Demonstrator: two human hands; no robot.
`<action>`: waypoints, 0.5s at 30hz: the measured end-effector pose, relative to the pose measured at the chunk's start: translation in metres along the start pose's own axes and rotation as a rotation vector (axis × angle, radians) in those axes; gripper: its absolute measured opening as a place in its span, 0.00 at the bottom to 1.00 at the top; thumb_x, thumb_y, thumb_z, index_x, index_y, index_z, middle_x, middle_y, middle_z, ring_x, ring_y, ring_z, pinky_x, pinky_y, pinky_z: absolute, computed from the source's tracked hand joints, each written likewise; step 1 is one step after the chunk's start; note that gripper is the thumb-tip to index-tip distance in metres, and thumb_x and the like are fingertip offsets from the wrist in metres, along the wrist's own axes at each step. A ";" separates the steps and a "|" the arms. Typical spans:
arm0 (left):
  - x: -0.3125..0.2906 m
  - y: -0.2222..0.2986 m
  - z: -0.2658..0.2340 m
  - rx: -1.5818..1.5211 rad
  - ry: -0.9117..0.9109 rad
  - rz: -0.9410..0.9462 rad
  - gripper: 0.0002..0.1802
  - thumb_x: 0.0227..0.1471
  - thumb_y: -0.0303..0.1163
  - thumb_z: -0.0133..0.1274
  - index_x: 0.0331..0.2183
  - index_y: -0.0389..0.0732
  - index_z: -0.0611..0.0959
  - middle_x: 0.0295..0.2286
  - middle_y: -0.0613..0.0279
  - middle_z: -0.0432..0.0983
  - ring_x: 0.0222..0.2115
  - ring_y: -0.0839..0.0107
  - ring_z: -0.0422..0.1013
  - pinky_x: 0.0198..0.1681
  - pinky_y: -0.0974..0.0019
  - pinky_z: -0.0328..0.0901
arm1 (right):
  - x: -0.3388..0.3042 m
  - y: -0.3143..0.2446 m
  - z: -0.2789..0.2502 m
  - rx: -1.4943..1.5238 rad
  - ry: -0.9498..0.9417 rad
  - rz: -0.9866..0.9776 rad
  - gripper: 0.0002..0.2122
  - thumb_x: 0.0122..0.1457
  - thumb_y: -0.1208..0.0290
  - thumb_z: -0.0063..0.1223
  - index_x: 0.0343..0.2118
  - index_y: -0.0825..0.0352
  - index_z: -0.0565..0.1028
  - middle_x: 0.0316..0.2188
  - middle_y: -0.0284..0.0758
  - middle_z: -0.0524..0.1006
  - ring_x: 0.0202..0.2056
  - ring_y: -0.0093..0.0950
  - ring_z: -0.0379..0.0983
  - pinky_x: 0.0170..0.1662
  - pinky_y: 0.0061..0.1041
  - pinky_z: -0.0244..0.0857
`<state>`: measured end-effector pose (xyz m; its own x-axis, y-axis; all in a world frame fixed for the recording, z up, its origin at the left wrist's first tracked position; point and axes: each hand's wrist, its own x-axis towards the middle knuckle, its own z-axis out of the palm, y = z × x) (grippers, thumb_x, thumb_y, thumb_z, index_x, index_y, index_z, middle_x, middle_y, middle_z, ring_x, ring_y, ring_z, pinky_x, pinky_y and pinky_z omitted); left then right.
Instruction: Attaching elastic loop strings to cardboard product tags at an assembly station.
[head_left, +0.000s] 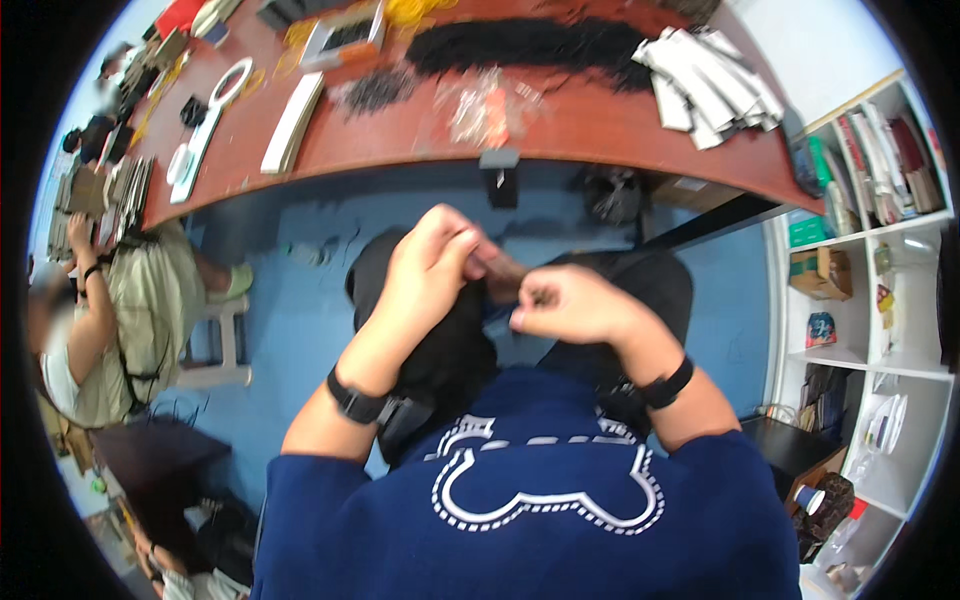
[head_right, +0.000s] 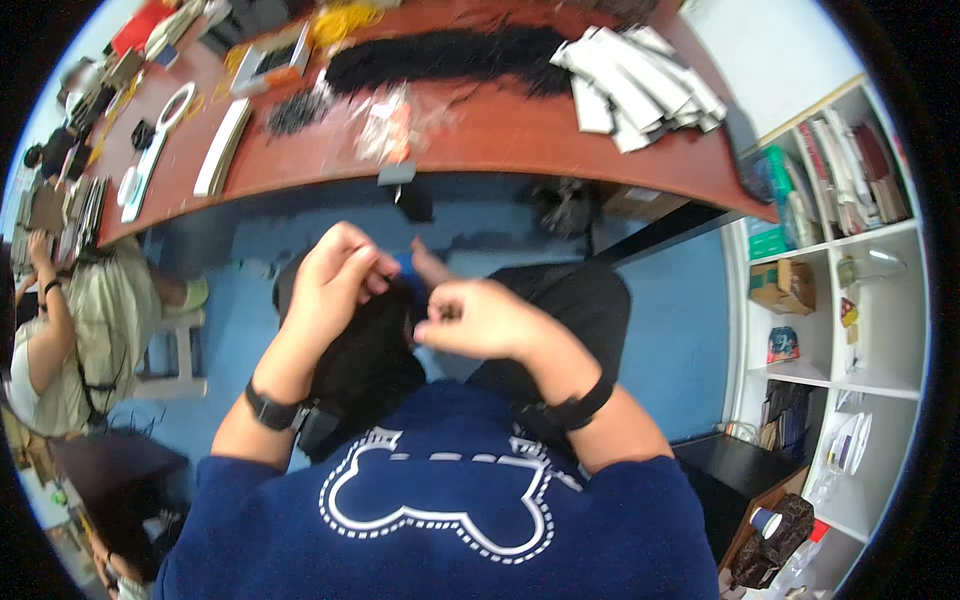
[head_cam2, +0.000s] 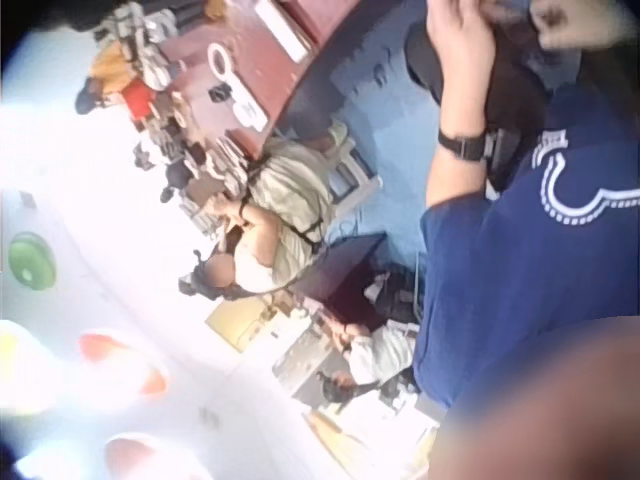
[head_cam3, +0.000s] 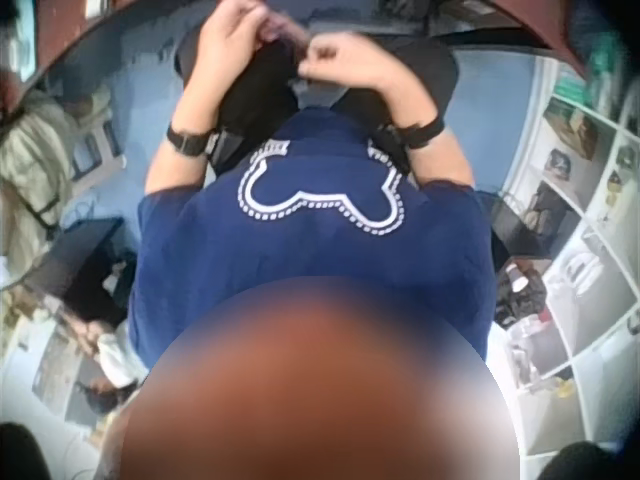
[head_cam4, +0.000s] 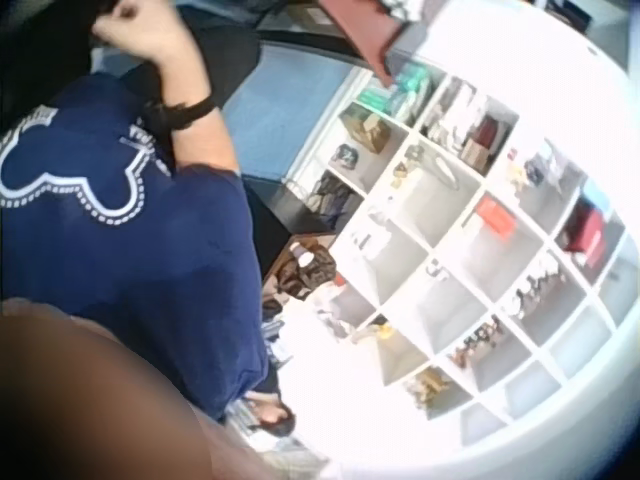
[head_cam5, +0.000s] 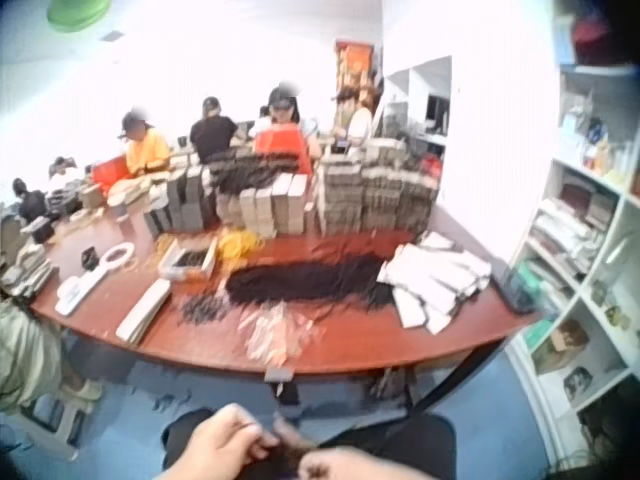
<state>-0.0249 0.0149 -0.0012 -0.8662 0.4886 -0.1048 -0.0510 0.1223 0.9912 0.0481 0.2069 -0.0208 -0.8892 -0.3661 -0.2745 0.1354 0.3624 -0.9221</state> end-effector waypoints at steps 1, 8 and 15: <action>0.000 0.002 -0.006 -0.017 0.033 0.026 0.04 0.55 0.27 0.41 0.29 0.39 0.69 0.26 0.61 0.75 0.20 0.81 0.66 0.22 0.79 0.60 | -0.001 0.000 0.002 -0.079 0.032 -0.119 0.11 0.48 0.65 0.57 0.21 0.65 0.70 0.16 0.29 0.68 0.20 0.18 0.62 0.24 0.21 0.58; 0.008 0.025 -0.020 -0.023 0.116 0.008 0.04 0.55 0.29 0.43 0.33 0.40 0.70 0.29 0.60 0.76 0.22 0.82 0.66 0.23 0.80 0.59 | -0.009 -0.077 -0.056 -0.444 0.326 -0.054 0.17 0.43 0.59 0.59 0.24 0.69 0.70 0.24 0.43 0.73 0.29 0.40 0.71 0.34 0.33 0.65; 0.045 0.068 -0.094 0.827 0.643 0.502 0.13 0.48 0.27 0.50 0.38 0.34 0.75 0.33 0.49 0.75 0.35 0.56 0.72 0.38 0.64 0.65 | 0.019 -0.085 -0.236 -1.210 0.994 -0.039 0.22 0.43 0.64 0.59 0.42 0.67 0.70 0.43 0.44 0.69 0.46 0.40 0.65 0.47 0.34 0.60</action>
<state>-0.1141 -0.0355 0.0694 -0.8018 0.1419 0.5805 0.5040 0.6825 0.5293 -0.0836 0.3714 0.1171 -0.8705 0.1226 0.4766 0.1224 0.9920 -0.0316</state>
